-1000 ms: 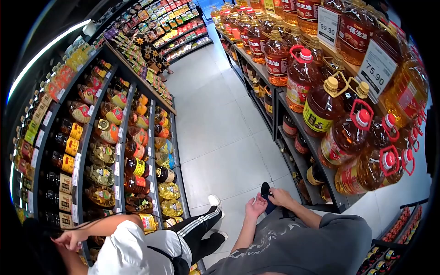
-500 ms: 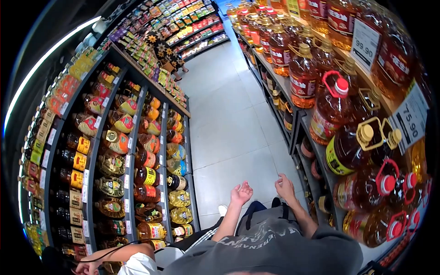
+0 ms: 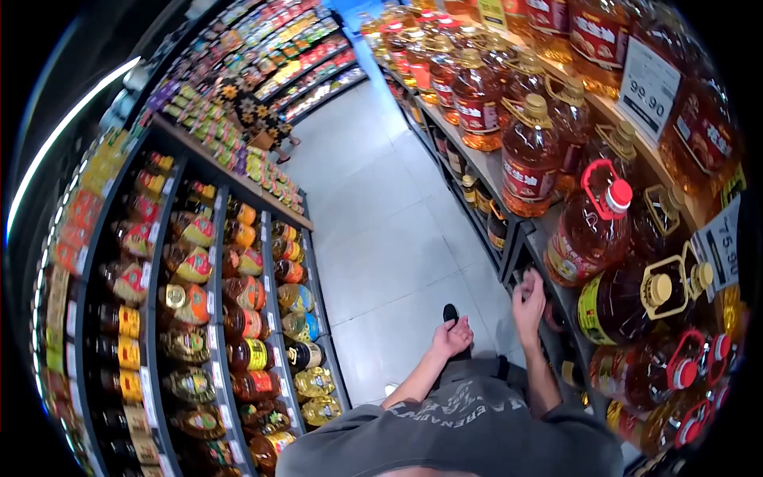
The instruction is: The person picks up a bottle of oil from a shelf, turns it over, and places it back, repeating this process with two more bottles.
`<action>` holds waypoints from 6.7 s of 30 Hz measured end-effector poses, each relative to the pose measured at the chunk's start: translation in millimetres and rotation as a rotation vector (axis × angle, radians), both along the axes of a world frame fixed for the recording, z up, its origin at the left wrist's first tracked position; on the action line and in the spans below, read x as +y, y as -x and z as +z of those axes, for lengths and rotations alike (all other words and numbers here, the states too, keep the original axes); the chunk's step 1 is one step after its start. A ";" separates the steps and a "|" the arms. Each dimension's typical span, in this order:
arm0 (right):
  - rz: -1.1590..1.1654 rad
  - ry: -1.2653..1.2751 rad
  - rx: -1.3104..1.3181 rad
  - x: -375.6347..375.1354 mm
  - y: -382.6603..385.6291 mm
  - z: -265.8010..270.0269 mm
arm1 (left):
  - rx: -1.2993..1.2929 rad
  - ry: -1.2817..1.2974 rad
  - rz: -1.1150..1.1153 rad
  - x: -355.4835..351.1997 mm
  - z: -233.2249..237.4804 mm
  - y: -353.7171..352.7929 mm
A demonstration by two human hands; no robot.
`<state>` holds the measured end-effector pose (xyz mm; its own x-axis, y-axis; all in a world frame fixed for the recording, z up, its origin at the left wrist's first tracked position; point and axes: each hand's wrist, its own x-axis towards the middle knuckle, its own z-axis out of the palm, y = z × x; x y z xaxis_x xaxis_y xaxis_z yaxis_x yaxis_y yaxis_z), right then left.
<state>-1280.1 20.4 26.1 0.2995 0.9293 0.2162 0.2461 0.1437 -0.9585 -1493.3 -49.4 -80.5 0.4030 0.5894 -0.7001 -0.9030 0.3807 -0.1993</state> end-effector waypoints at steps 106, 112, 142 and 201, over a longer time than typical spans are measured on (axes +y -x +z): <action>-0.394 -0.181 -0.247 340.1 32.8 192.1 | 0.612 -1.012 -0.535 533.1 124.6 -81.1; -0.398 -0.304 -0.277 334.8 25.7 185.1 | 0.657 -1.300 -0.493 515.8 211.4 -75.8; -0.430 -0.078 -0.313 324.0 -26.1 136.9 | 0.573 -1.260 -0.645 542.1 130.0 -93.5; -0.537 -0.096 -0.212 332.4 3.5 171.2 | 0.002 -0.488 -0.885 466.2 55.9 -31.6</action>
